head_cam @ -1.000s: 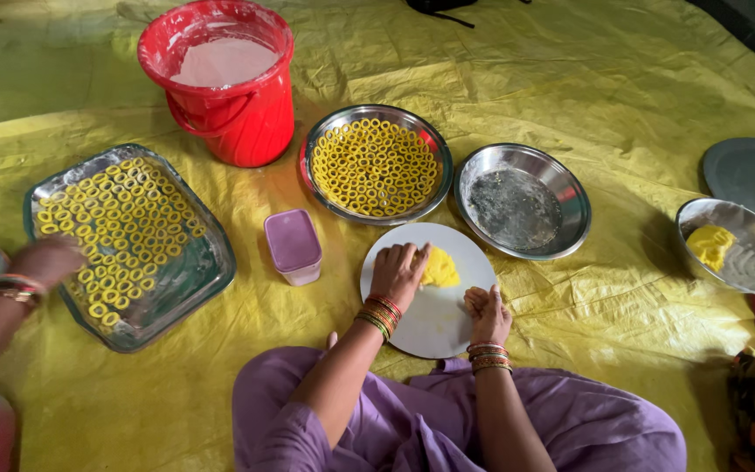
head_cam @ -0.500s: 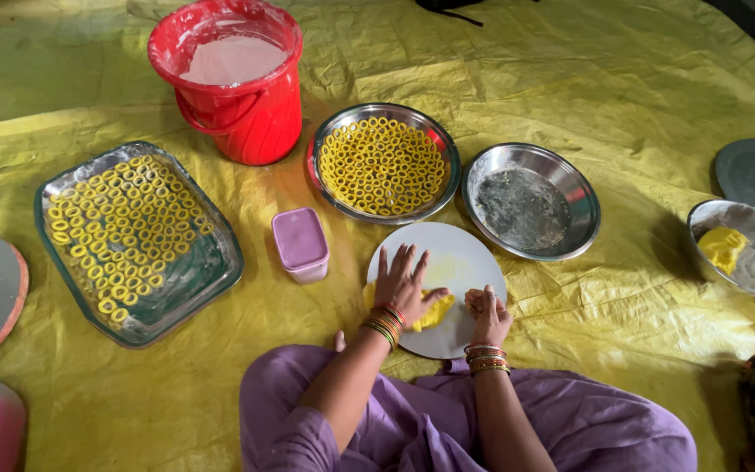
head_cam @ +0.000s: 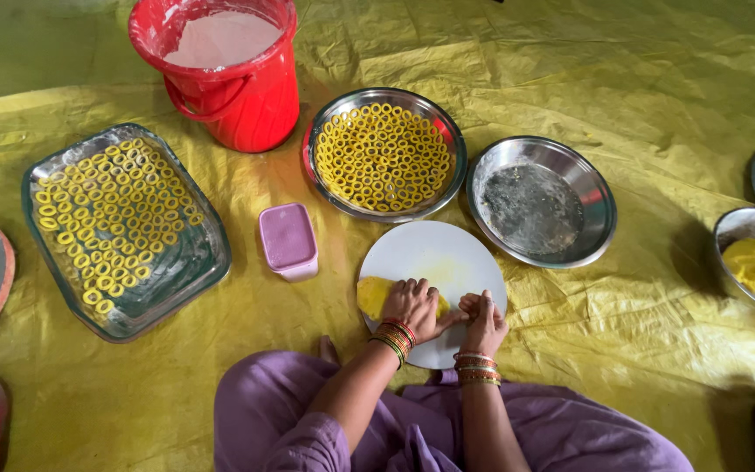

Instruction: The person kneads a yellow dough, rolls it into a thin rope, and forms it into small rings. The rings are placed onto a metal tray. The person repeats this process to create multiple rings.

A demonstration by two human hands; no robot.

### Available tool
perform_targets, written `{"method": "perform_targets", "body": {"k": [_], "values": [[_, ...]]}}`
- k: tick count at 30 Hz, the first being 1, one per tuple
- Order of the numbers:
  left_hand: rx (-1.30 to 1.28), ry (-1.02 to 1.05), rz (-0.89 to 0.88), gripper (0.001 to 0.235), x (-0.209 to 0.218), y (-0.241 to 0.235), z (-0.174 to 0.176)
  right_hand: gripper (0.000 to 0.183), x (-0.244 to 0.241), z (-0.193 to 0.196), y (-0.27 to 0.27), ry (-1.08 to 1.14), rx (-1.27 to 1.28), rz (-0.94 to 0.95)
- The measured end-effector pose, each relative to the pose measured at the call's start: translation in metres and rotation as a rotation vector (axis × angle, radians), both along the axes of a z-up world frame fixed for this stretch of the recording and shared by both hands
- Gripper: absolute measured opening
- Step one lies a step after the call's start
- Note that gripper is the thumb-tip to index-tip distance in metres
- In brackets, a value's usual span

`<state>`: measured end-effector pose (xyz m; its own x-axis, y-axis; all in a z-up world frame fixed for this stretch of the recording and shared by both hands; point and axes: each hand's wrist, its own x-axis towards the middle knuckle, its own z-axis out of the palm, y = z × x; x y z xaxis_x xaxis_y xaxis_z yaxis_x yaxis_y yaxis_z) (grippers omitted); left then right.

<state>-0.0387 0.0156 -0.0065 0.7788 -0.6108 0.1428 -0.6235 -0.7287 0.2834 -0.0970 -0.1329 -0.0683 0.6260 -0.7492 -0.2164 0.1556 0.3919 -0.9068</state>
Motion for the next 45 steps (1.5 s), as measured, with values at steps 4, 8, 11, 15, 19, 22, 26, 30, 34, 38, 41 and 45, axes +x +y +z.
{"method": "perform_targets", "body": {"k": [4,8,11,15,19,22,26,30,34,38,41,45], "values": [[-0.010,-0.005,0.020,0.084,0.009,-0.005,-0.007,0.036,0.003,0.005,0.004,-0.016,-0.039,0.007],[0.006,-0.053,0.020,0.080,0.016,-0.008,-0.003,0.031,0.003,0.004,0.012,-0.066,-0.056,0.015],[0.017,-0.045,0.011,0.079,0.017,-0.007,0.006,0.025,0.005,-0.001,0.013,-0.128,-0.028,0.024],[0.089,0.116,0.042,0.082,0.013,-0.002,0.017,0.027,0.004,-0.011,0.010,-0.063,-0.150,0.030],[-0.188,0.096,0.038,0.088,0.013,-0.002,0.021,0.028,0.006,-0.020,0.005,-0.082,-0.152,0.017],[-0.249,0.241,0.034,0.082,0.033,-0.001,0.032,0.029,0.005,-0.017,0.005,-0.041,-0.215,0.069],[0.080,0.283,-0.087,0.098,0.048,0.052,0.055,0.051,0.000,0.005,0.020,0.026,-0.539,0.358],[0.539,0.187,-0.209,0.124,0.031,0.085,0.053,0.103,-0.006,0.029,0.048,0.326,-1.345,0.520],[0.338,0.089,-0.140,0.106,0.035,0.069,0.020,0.110,-0.002,0.048,0.053,0.446,-1.305,0.578],[0.284,0.082,-0.128,0.094,0.042,0.064,-0.011,0.094,-0.003,0.059,0.049,0.535,-1.378,0.621],[0.191,0.108,-0.132,0.082,0.047,0.064,-0.012,0.087,-0.002,0.064,0.047,0.521,-1.406,0.594],[0.131,0.218,-0.098,0.063,0.049,0.069,0.003,0.090,0.001,0.063,0.047,0.358,-1.398,0.549]]}}
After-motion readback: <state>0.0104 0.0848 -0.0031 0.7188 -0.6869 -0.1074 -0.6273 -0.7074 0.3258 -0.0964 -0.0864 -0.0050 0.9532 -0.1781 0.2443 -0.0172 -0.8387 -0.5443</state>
